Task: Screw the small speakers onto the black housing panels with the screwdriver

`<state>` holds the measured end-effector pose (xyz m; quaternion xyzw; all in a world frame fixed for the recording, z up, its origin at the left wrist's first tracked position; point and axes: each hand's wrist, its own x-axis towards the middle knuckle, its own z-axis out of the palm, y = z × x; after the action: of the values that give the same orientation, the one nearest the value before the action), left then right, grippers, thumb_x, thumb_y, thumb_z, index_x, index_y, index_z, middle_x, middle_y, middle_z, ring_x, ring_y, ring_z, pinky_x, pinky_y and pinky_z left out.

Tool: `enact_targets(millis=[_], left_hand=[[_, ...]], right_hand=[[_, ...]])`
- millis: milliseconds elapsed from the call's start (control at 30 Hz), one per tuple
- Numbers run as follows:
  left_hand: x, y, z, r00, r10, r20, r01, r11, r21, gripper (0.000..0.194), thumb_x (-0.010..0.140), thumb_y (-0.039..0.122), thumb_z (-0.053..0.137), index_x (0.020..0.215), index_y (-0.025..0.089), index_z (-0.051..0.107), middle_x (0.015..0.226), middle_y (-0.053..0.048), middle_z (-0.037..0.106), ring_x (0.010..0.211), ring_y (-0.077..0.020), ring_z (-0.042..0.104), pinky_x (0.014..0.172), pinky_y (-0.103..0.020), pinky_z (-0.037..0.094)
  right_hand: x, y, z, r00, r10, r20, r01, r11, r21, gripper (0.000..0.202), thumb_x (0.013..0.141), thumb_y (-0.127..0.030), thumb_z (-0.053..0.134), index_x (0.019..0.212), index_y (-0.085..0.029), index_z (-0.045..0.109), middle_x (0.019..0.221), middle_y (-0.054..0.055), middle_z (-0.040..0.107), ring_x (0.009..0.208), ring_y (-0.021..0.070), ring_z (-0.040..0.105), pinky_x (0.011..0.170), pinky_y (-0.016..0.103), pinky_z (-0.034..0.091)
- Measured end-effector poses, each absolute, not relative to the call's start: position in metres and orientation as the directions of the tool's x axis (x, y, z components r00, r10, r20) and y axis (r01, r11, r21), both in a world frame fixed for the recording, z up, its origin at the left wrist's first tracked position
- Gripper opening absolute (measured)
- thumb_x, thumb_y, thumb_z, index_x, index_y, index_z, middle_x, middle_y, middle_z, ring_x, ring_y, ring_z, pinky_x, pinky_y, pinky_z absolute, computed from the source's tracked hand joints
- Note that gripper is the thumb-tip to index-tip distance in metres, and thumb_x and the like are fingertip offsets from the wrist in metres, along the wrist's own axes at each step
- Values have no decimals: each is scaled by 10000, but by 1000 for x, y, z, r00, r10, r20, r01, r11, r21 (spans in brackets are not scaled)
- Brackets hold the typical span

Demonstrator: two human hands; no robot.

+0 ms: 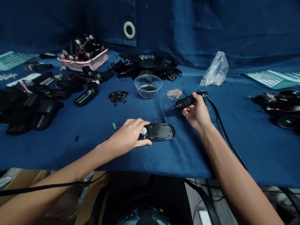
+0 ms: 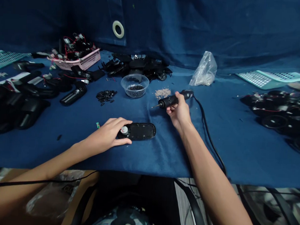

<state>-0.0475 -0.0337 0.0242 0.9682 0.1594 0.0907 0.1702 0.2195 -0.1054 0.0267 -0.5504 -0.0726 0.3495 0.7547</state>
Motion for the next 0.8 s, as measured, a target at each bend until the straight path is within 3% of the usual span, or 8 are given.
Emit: enact_targets(millis=[133, 267, 333, 433, 533, 600, 700, 800], left_hand=[[-68, -35, 28, 891, 333, 310, 272, -936, 222, 567, 861, 547, 562, 1305, 214, 447, 1275, -64, 565, 1219, -225, 494, 1116, -427, 261], [-138, -21, 28, 582, 661, 473, 660, -724, 200, 269, 920, 442, 524, 1054, 213, 563, 1003, -46, 634, 1012, -222, 585, 990, -422, 370], [-173, -9, 21, 443, 790, 424, 801, -561, 210, 371, 887, 512, 530, 1100, 210, 555, 983, -62, 611, 940, -243, 595, 906, -418, 438], [-202, 3, 8, 369, 892, 262, 880, -426, 209, 476, 861, 575, 487, 1144, 200, 565, 1036, -96, 584, 902, -264, 609, 888, -445, 475], [-206, 4, 7, 369, 917, 151, 875, -397, 276, 379, 901, 505, 405, 1069, 220, 589, 1015, -87, 580, 942, -267, 614, 939, -443, 477], [-205, 0, 11, 398, 910, 114, 847, -412, 334, 277, 916, 456, 392, 1049, 299, 578, 999, -42, 584, 962, -262, 615, 953, -448, 478], [-205, -4, 22, 397, 909, 128, 822, -414, 390, 164, 917, 437, 419, 1005, 411, 555, 1015, 29, 589, 991, -257, 606, 944, -470, 475], [-189, 3, 38, 391, 893, 223, 815, -448, 367, 150, 932, 427, 427, 1012, 383, 546, 1054, 33, 582, 976, -234, 598, 944, -445, 470]], right_hand=[[217, -106, 30, 727, 631, -271, -477, 179, -861, 297, 807, -428, 582, 708, -195, 427, 545, -22, 478, 406, 66, 410, 338, 169, 330], [219, -109, 32, 744, 613, -264, -465, 192, -864, 297, 796, -412, 591, 700, -202, 404, 529, -36, 442, 389, 65, 379, 329, 174, 309], [220, -109, 33, 744, 615, -261, -460, 189, -868, 297, 803, -418, 578, 700, -204, 400, 532, -37, 434, 388, 64, 366, 329, 175, 301], [219, -112, 36, 745, 621, -243, -443, 188, -877, 286, 818, -417, 554, 702, -205, 401, 544, -39, 417, 395, 62, 353, 336, 178, 286], [216, -116, 39, 754, 618, -225, -426, 200, -882, 269, 829, -385, 544, 685, -204, 406, 543, -35, 402, 415, 67, 351, 348, 184, 278], [215, -119, 40, 761, 612, -215, -414, 204, -887, 264, 829, -366, 548, 670, -203, 415, 536, -27, 400, 430, 73, 357, 359, 192, 284], [216, -122, 40, 784, 585, -207, -390, 204, -898, 259, 813, -361, 567, 664, -204, 425, 535, -20, 407, 439, 81, 363, 369, 203, 290], [216, -123, 40, 781, 592, -197, -372, 188, -909, 257, 798, -387, 579, 683, -202, 442, 551, -10, 437, 442, 88, 381, 372, 215, 296]])
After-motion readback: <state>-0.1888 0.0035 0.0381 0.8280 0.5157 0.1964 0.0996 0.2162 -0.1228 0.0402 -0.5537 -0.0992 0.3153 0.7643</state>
